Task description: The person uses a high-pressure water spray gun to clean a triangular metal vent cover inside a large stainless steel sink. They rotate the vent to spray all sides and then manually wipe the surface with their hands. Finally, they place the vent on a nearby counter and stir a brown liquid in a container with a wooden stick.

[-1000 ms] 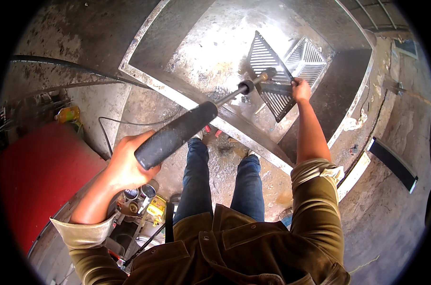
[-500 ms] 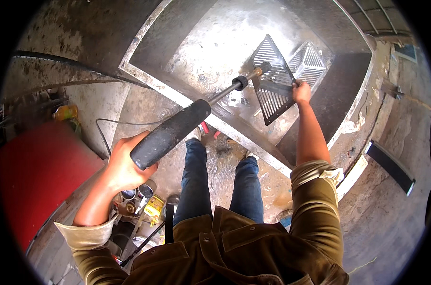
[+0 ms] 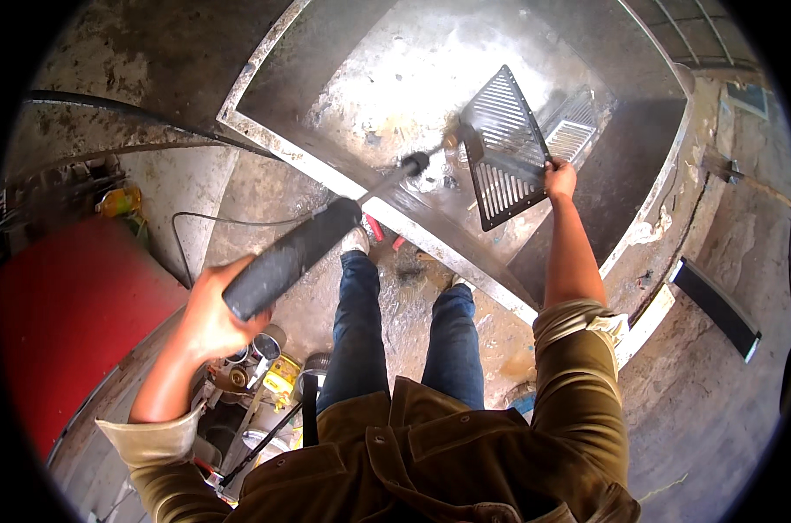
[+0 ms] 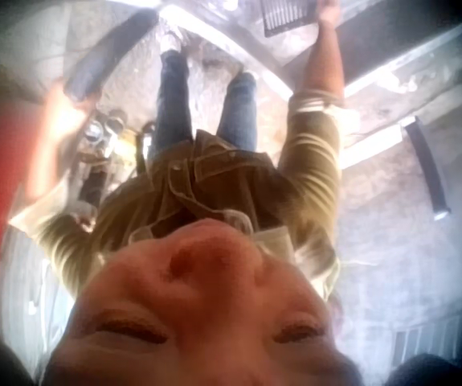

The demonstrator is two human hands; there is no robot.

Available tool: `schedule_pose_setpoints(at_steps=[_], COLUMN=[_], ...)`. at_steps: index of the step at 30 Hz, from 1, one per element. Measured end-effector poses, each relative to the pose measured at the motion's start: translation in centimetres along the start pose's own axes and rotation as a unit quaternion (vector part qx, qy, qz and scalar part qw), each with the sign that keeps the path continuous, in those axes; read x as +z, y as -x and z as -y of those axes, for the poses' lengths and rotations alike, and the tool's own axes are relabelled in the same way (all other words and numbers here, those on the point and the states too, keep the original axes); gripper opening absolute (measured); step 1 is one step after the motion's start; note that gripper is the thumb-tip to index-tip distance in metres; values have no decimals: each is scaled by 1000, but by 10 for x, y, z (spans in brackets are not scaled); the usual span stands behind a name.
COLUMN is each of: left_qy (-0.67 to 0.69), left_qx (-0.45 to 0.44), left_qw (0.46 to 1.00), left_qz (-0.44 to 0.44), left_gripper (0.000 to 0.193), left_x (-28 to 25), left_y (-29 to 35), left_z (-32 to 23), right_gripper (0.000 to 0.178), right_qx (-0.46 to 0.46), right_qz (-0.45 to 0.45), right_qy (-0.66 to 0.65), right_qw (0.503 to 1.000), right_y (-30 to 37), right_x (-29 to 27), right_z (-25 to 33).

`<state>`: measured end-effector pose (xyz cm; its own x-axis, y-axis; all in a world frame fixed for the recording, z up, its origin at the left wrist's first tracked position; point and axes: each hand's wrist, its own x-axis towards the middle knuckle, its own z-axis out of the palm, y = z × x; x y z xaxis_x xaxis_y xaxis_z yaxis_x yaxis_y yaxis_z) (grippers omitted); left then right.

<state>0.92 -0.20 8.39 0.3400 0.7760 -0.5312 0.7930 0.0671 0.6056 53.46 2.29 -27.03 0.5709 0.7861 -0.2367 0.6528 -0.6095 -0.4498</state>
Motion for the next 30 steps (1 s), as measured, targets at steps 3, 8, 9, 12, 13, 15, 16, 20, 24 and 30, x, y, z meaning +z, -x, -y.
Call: schedule_pose_setpoints(at_steps=[3, 8, 9, 12, 13, 15, 16, 20, 24, 30], left_qy=[-17, -23, -32, -25, -33, -26, -8, 75, 78, 58], left_qx=[4, 19, 23, 20, 11, -2, 0, -2, -20, -46], left_qw=[1000, 999, 998, 999, 999, 1000, 1000, 997, 996, 997], left_qz=[13, 16, 42, 40, 20, -1, 2, -29, -21, -6], left_gripper=[24, 29, 33, 34, 33, 32, 32, 25, 25, 28], left_x=[-1, 2, 2, 6, 6, 4, 3, 4, 8, 5], left_y=[7, 14, 17, 17, 20, 22, 17, 6, -7, -30], left_z=[-2, 4, -2, 4, 6, 10, 15, 15, 23, 24], right_gripper=[24, 26, 26, 20, 18, 19, 19, 26, 25, 28], right_qx=[-7, 14, 24, -10, -27, -20, -28, 70, 50, 140], right_qz=[-5, 24, 25, 3, 4, 22, -9, 46, 24, 26], right_qy=[-8, -5, -9, 2, 0, 8, 19, -14, -74, -181], right_qw=[1000, 1000, 999, 1000, 1000, 1000, 999, 996, 996, 973], right_y=[0, -5, -7, -5, 0, 10, 7, 14, 23, 37], right_x=[4, 13, 13, 13, 16, 16, 20, 26, 44, 45], right_z=[-13, -32, -36, -56, -45, -48, -81, -118, -150, -173])
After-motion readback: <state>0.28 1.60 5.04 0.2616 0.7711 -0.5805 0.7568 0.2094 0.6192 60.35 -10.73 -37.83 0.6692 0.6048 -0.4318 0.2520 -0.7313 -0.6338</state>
